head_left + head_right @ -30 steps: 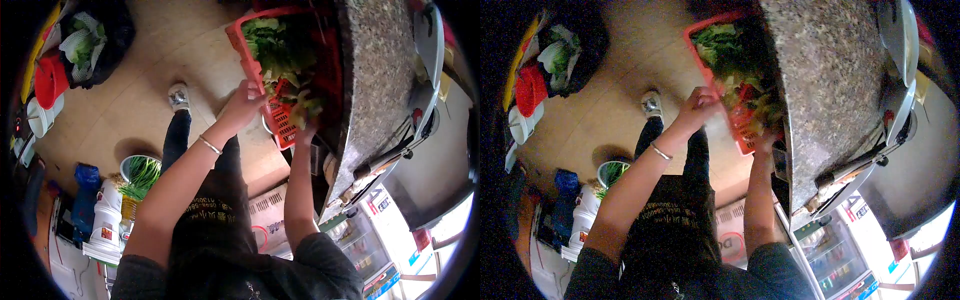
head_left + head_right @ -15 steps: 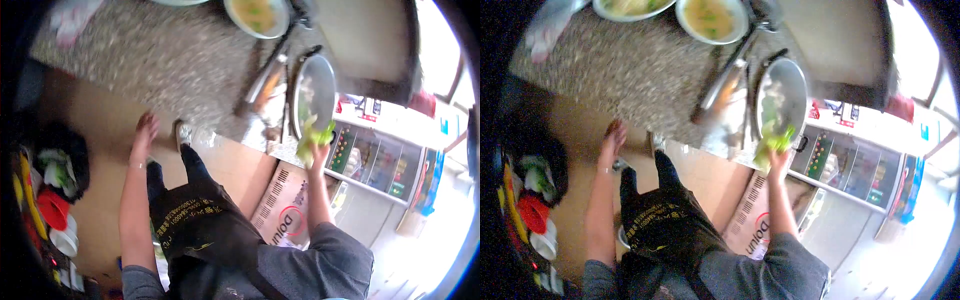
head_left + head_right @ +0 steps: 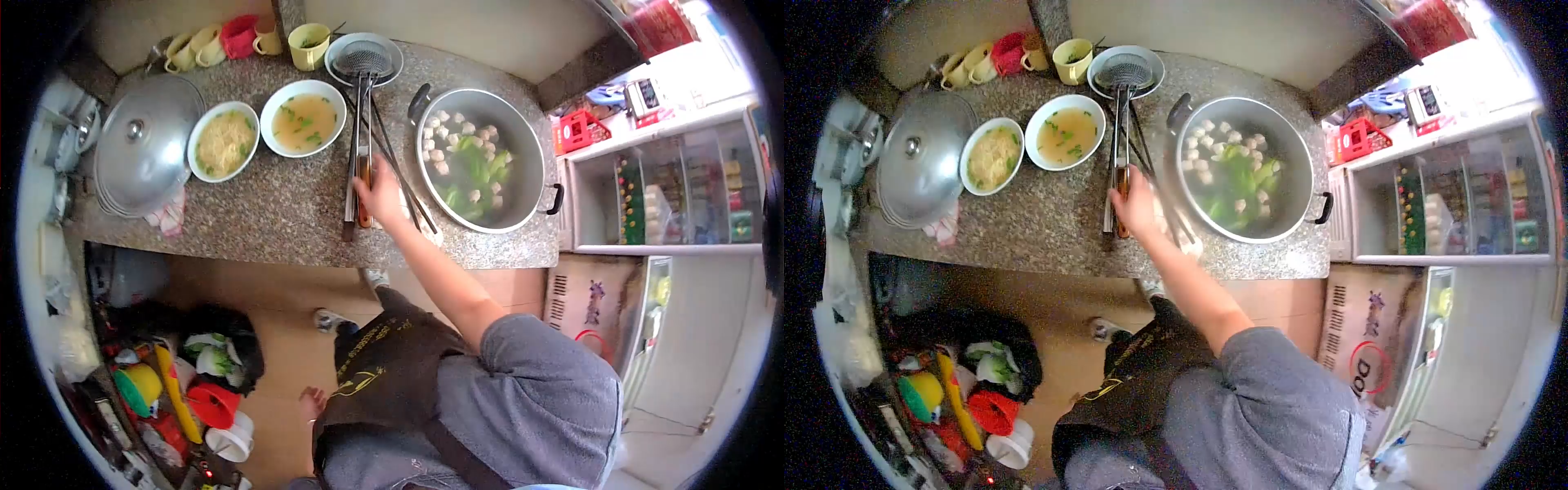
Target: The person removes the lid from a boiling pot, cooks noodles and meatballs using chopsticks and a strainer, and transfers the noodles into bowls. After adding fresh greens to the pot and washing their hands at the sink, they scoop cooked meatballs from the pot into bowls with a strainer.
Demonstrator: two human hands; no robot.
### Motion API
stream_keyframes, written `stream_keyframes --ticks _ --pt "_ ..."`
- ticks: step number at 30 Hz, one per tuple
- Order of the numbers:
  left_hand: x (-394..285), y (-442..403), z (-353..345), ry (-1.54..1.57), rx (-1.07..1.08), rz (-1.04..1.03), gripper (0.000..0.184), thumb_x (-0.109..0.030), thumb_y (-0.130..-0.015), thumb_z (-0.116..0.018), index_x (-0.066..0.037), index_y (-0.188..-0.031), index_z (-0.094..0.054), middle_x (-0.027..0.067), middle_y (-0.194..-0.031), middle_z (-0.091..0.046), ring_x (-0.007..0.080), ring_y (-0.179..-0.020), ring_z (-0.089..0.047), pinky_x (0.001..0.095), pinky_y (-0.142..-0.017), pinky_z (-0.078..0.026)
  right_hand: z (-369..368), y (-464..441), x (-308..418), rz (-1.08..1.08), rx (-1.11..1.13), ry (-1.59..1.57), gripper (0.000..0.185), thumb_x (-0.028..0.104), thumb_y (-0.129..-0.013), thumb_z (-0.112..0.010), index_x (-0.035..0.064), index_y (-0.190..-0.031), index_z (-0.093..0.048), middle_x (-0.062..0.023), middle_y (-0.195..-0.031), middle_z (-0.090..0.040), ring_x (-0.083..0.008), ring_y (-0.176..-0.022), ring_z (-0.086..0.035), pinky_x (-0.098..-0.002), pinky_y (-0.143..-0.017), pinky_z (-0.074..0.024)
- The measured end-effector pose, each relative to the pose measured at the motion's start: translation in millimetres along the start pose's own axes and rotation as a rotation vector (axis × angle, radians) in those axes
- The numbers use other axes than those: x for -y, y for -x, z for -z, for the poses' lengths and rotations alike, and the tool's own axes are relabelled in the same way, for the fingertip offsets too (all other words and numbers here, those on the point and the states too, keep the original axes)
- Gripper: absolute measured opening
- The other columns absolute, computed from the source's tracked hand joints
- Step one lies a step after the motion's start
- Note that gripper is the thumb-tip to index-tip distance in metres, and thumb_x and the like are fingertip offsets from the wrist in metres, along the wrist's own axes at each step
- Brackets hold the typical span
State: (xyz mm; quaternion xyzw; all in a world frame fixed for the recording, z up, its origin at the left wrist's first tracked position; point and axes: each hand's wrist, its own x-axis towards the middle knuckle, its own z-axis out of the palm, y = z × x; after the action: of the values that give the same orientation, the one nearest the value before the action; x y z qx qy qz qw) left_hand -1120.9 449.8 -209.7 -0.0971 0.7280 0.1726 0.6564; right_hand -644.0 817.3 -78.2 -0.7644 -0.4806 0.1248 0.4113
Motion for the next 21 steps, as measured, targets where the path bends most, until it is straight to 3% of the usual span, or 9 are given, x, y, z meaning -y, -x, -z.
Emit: stream_keyframes --ticks 2,7,13,14,16,17,18,20,21 --pt "22.0 -54.3 6.4 0.063 0.11 -0.163 0.033 -0.026 -0.09 -0.053 -0.005 -0.115 -0.046 0.012 -0.104 -0.053 0.0279 -0.094 -0.059 0.0372 -0.08 -0.051 0.6 -0.2 25.8 -0.064 -0.027 0.121 0.079 0.027 -0.068 -0.074 0.0051 -0.132 -0.033 -0.0213 -0.109 -0.053 -0.0389 -0.098 -0.051 -0.0449 -0.085 -0.0421" --pt "-3.7 -20.4 -67.0 -0.096 0.056 -0.335 0.038 -0.025 -0.092 -0.05 -0.006 -0.124 -0.042 0.0124 -0.115 -0.052 0.0302 -0.106 -0.055 0.0413 -0.083 -0.048 2.4 -7.8 32.6 -0.158 0.028 0.256 0.08 0.021 -0.067 -0.073 0.007 -0.134 -0.03 -0.0215 -0.109 -0.053 -0.037 -0.098 -0.053 -0.0439 -0.082 -0.0429" --pt "-38.8 24.8 -95.5 -0.264 0.078 -0.416 0.041 -0.027 -0.093 -0.047 -0.006 -0.128 -0.039 0.0126 -0.123 -0.049 0.0299 -0.108 -0.055 0.041 -0.083 -0.047 39.2 -13.7 16.0 -0.021 -0.167 -0.306 0.07 0.009 -0.069 -0.064 0.0016 -0.132 -0.034 -0.0215 -0.115 -0.054 -0.0357 -0.099 -0.056 -0.041 -0.087 -0.044" --pt "-39.3 11.3 -82.6 -0.28 0.078 -0.417 0.041 -0.028 -0.094 -0.047 -0.006 -0.128 -0.039 0.0124 -0.122 -0.049 0.0296 -0.108 -0.055 0.0413 -0.084 -0.047 66.1 -9.3 11.9 -0.093 -0.043 -0.39 0.066 0.006 -0.072 -0.061 0.003 -0.133 -0.036 -0.0206 -0.125 -0.049 -0.0328 -0.109 -0.053 -0.0372 -0.091 -0.0426" --pt "-37.9 -31.2 -60.7 0.017 0.894 -0.627 0.042 -0.028 -0.093 -0.046 -0.005 -0.128 -0.039 0.0123 -0.123 -0.049 0.0296 -0.11 -0.054 0.0401 -0.085 -0.047 129.5 3.8 4.4 -0.092 0.006 -0.401 0.065 0.002 -0.078 -0.055 0.0038 -0.138 -0.03 -0.0166 -0.137 -0.039 -0.0233 -0.123 -0.043 -0.0327 -0.094 -0.0414" --pt "-36.8 -50.6 -50.6 0.16 1.317 -0.561 0.042 -0.028 -0.093 -0.046 -0.004 -0.127 -0.038 0.0122 -0.123 -0.049 0.0296 -0.11 -0.054 0.0395 -0.085 -0.047 142.5 12.7 -25.5 0.05 -0.107 -0.395 0.063 0.002 -0.079 -0.054 0.0044 -0.138 -0.033 -0.0153 -0.136 -0.042 -0.0222 -0.119 -0.046 -0.0319 -0.094 -0.0414" --pt "-39.5 -52.0 -50.6 0.159 1.32 -0.561 0.042 -0.028 -0.093 -0.046 -0.004 -0.127 -0.038 0.0122 -0.123 -0.049 0.0296 -0.11 -0.054 0.0395 -0.085 -0.047 177.8 22.4 -28.4 -0.152 -0.102 -0.289 0.06 -0.001 -0.08 -0.053 0.0054 -0.137 -0.036 -0.0139 -0.135 -0.043 -0.0194 -0.112 -0.05 -0.0288 -0.087 -0.044" --pt "-37.5 -50.5 -49.8 -0.238 0.253 -0.332 0.041 -0.026 -0.091 -0.048 -0.002 -0.123 -0.041 0.0131 -0.116 -0.052 0.0296 -0.104 -0.055 0.0375 -0.083 -0.047 229.9 49.8 -66.2 -0.31 -0.121 -0.447 0.054 0.0 -0.082 -0.051 0.0053 -0.135 -0.038 -0.0107 -0.123 -0.055 -0.0132 -0.094 -0.056 -0.0235 -0.075 -0.0459" --pt "-43.7 -53.3 -57.3 -0.401 0.275 -0.326 0.04 -0.026 -0.09 -0.048 -0.001 -0.121 -0.042 0.0132 -0.113 -0.053 0.0288 -0.102 -0.056 0.037 -0.082 -0.047 246.2 61.4 -90.6 -0.221 -0.198 -0.354 0.054 0.003 -0.082 -0.053 0.0048 -0.134 -0.039 -0.0105 -0.112 -0.06 -0.0171 -0.089 -0.059 -0.0267 -0.076 -0.0466"
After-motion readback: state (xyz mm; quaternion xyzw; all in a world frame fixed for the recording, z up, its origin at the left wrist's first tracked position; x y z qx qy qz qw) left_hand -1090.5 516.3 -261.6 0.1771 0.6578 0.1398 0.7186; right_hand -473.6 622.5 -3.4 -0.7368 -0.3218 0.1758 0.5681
